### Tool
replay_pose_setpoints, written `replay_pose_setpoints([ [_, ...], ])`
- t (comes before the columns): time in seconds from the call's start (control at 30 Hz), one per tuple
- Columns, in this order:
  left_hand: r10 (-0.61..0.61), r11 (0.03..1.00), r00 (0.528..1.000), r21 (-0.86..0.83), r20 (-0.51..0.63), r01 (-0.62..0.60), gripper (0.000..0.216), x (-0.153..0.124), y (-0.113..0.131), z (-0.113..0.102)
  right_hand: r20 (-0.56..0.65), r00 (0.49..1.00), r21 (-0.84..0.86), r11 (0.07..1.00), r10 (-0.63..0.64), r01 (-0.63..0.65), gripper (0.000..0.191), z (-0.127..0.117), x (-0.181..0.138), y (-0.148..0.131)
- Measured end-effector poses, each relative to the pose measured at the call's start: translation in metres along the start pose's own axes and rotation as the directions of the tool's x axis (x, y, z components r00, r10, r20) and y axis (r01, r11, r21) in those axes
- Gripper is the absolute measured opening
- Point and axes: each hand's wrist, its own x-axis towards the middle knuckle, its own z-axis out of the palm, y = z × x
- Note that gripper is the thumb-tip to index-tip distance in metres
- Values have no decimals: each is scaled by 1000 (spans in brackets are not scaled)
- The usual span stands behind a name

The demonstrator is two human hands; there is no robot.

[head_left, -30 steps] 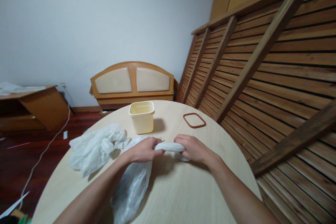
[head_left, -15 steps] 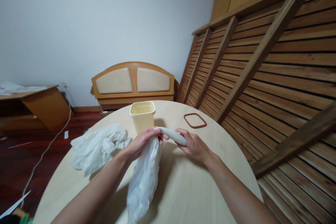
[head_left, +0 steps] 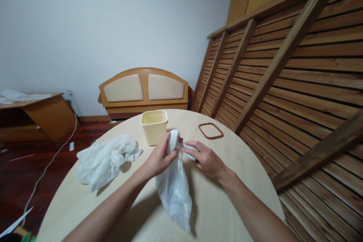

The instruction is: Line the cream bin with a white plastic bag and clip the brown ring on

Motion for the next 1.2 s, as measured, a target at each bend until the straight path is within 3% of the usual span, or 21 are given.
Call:
replay_pose_setpoints([
  [0.2, -32, 871, 991, 489, 132, -37, 39, -7, -1, 2, -35, 993, -8, 993, -116, 116, 33, -3, 8, -14],
  [0.33, -42, 816, 953, 560, 299, -140, 33, -7, 4, 1, -25, 987, -20, 987, -159, 158, 31, -2, 9, -17],
  [0.5, -22, 877, 918, 449, 395, -173, 23, -4, 9, -1, -32, 986, -34, 986, -162, 161, 30, -2, 10, -18],
  [0.77, -10, 975, 929, 211, 370, -73, 26, -2, 4, -1, -139, 990, 215, 975, -32, 62, 63, 12, 7, -18],
  [0.97, -26, 998, 967, 64, 252, 10, 37, -5, 7, 5, -243, 961, 267, 962, 132, -65, 57, 16, 2, -12],
  [1.07, -59, 998, 976, 32, 210, 54, 26, -3, 10, 8, -269, 929, 392, 910, 254, -135, 57, 22, 0, -11],
  [1.2, -45, 992, 988, -113, 145, 62, 28, 1, 12, 10, -266, 895, 548, 820, 359, -166, 64, 28, 0, -14],
])
